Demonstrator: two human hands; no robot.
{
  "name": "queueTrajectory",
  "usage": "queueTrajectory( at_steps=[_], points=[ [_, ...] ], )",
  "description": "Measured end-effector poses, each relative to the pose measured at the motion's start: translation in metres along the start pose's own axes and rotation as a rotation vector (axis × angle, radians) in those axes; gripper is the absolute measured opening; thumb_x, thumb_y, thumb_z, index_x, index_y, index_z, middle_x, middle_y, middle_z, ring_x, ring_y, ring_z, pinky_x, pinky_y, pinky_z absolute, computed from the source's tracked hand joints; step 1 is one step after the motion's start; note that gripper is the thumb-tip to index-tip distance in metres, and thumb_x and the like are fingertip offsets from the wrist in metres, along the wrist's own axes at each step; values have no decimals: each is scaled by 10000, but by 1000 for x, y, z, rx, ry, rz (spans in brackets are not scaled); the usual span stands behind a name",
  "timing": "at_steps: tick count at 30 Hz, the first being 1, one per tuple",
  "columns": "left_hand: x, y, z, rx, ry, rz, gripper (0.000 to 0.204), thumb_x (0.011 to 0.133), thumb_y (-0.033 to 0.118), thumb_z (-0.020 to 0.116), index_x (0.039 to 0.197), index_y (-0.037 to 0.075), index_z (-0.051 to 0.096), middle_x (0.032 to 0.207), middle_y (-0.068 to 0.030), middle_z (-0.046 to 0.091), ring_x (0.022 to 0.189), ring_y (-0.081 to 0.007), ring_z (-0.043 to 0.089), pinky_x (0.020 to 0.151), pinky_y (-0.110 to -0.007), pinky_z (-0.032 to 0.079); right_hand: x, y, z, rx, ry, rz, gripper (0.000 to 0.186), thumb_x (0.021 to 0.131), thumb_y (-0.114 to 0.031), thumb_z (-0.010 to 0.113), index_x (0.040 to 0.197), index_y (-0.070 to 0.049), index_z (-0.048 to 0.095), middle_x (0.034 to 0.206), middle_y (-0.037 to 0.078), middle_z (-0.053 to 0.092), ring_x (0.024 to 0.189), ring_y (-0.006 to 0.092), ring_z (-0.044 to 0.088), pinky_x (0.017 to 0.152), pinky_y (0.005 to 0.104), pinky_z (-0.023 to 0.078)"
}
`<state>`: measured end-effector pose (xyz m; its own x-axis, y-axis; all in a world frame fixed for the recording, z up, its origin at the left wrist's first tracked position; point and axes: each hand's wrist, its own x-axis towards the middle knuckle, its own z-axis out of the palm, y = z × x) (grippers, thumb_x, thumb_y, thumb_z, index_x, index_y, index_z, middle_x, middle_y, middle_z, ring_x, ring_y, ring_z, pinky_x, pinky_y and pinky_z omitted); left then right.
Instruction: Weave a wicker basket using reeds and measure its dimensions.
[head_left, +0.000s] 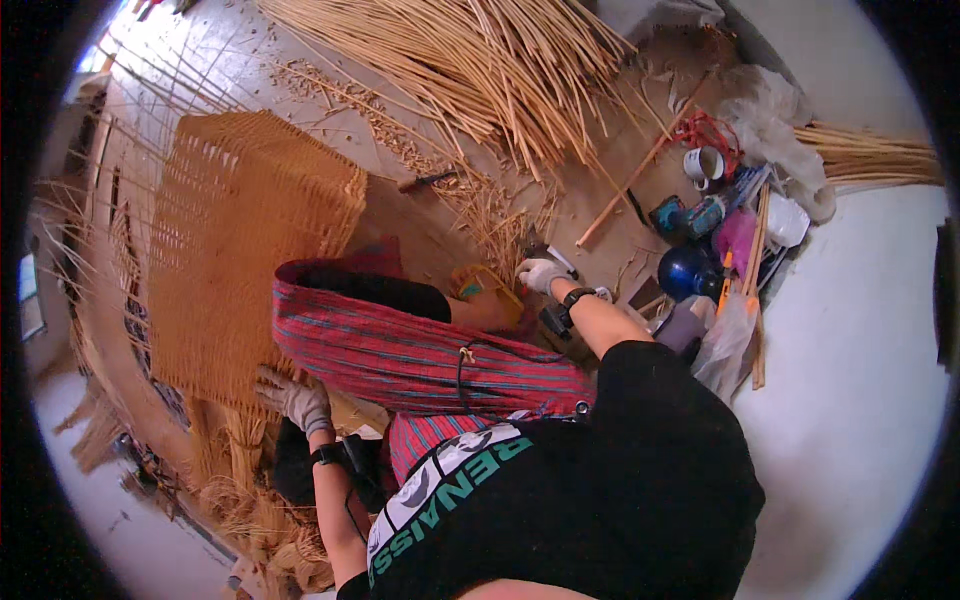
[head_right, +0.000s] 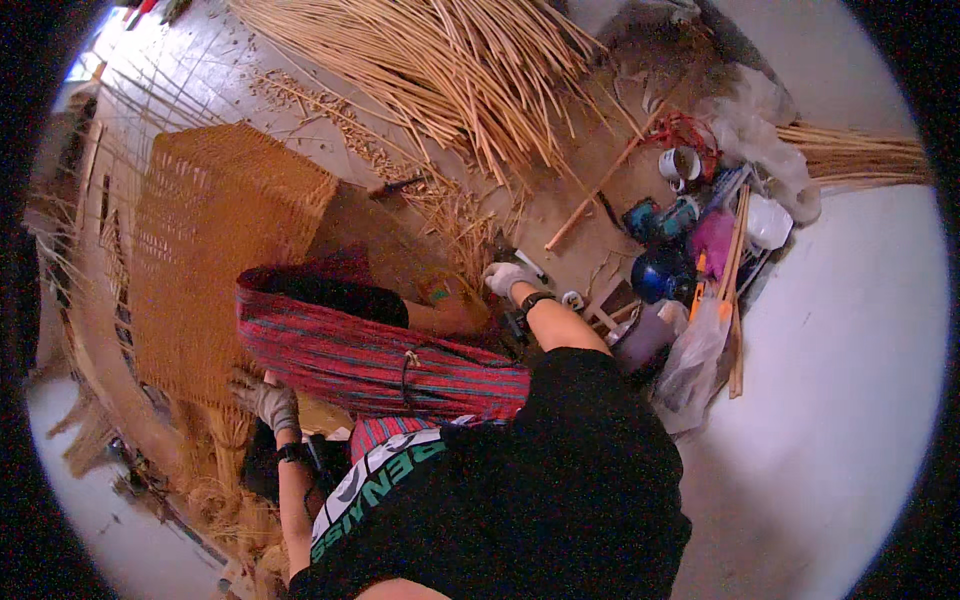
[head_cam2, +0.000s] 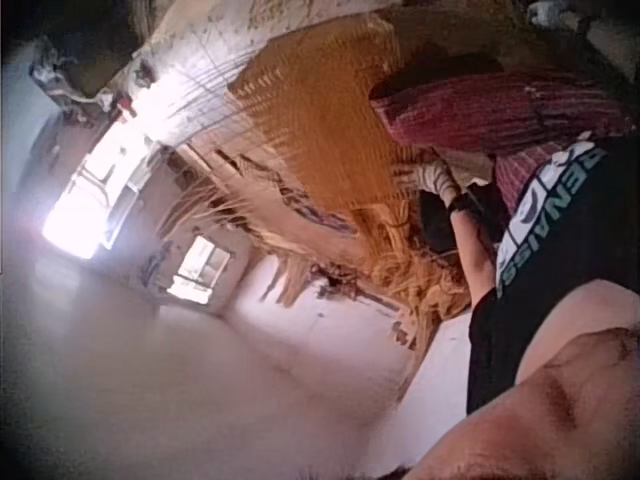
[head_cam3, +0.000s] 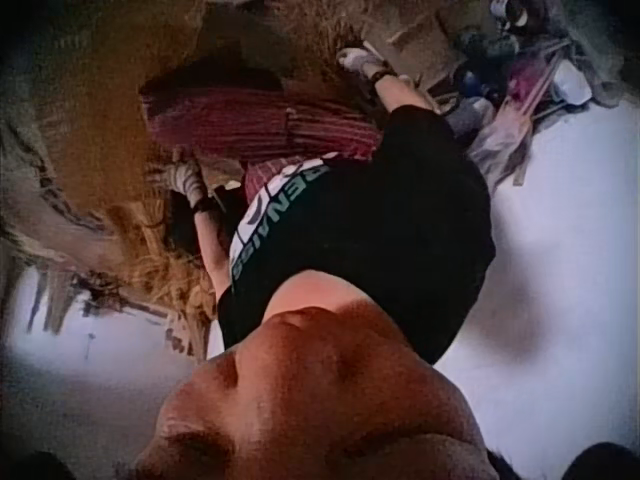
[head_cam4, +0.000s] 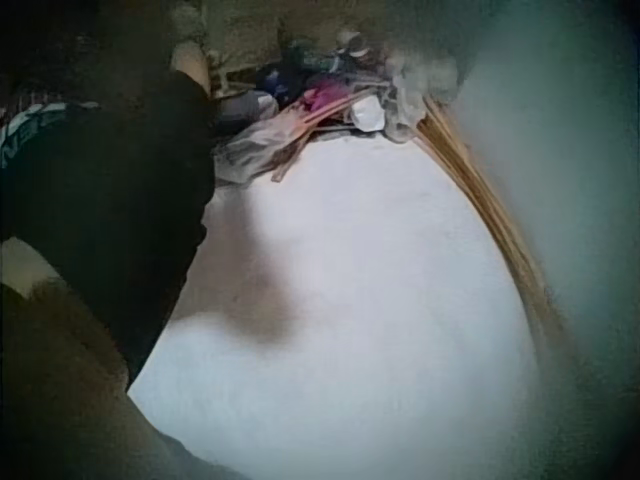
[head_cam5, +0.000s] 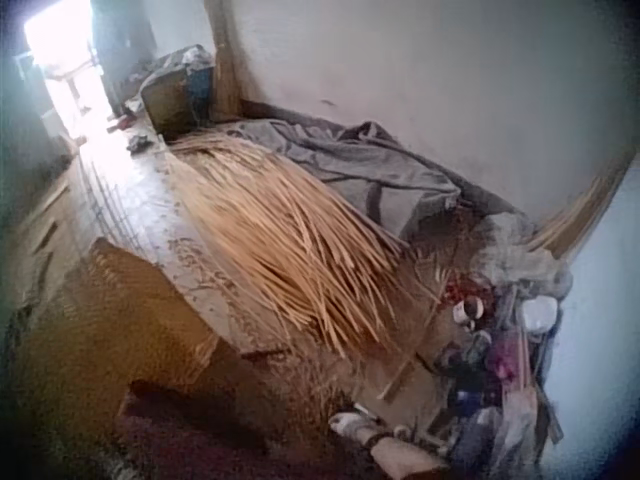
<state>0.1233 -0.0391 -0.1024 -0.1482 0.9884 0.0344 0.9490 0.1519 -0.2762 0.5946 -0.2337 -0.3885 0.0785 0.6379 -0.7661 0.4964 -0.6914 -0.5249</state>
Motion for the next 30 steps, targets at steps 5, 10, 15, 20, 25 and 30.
queueTrajectory(
  at_steps=[5,10,15,20,25,30],
  points=[
    [21,2,-13,17,-28,4,1067,808,459,725,1597,105,100,1589,-340,136,1466,-498,185,1203,-531,210,-26,13,34,-244,-231,-215,442,917,-286,531,1341,-171,587,1291,127,653,1182,354,614,973,452,507],
    [29,-4,-15,47,86,90,1045,848,556,678,1597,98,111,1562,-362,203,1436,-497,264,1184,-509,254,-37,29,53,-263,-421,-56,443,901,-242,567,1327,-128,608,1332,156,626,1211,374,597,990,464,496],
    [39,14,-41,48,59,104,1066,827,523,708,1596,89,109,1564,-350,213,1445,-483,257,1191,-499,245,-54,12,49,-430,-265,113,354,897,-213,568,1229,-114,637,1229,189,652,1148,372,626,959,460,513],
    [32,9,-24,61,28,80,1074,809,519,718,1594,95,121,1563,-346,220,1451,-477,247,1195,-500,237,-102,22,24,-244,499,546,278,902,-186,573,1176,-139,585,1153,213,633,1105,387,633,908,472,537],
    [18,12,-39,232,-127,190,769,866,494,610,1482,77,414,1587,-201,318,1433,-483,266,1204,-498,216,-123,47,-4,-140,489,907,508,818,-277,695,1272,-116,533,1215,192,608,1132,400,608,910,479,532],
    [10,6,-26,-6,-134,50,991,826,472,686,1587,122,156,1598,-312,162,1485,-482,152,1218,-518,176,-61,120,39,-180,378,715,752,708,-416,814,1290,-31,534,1180,197,632,1091,366,624,916,443,532]
  ],
)
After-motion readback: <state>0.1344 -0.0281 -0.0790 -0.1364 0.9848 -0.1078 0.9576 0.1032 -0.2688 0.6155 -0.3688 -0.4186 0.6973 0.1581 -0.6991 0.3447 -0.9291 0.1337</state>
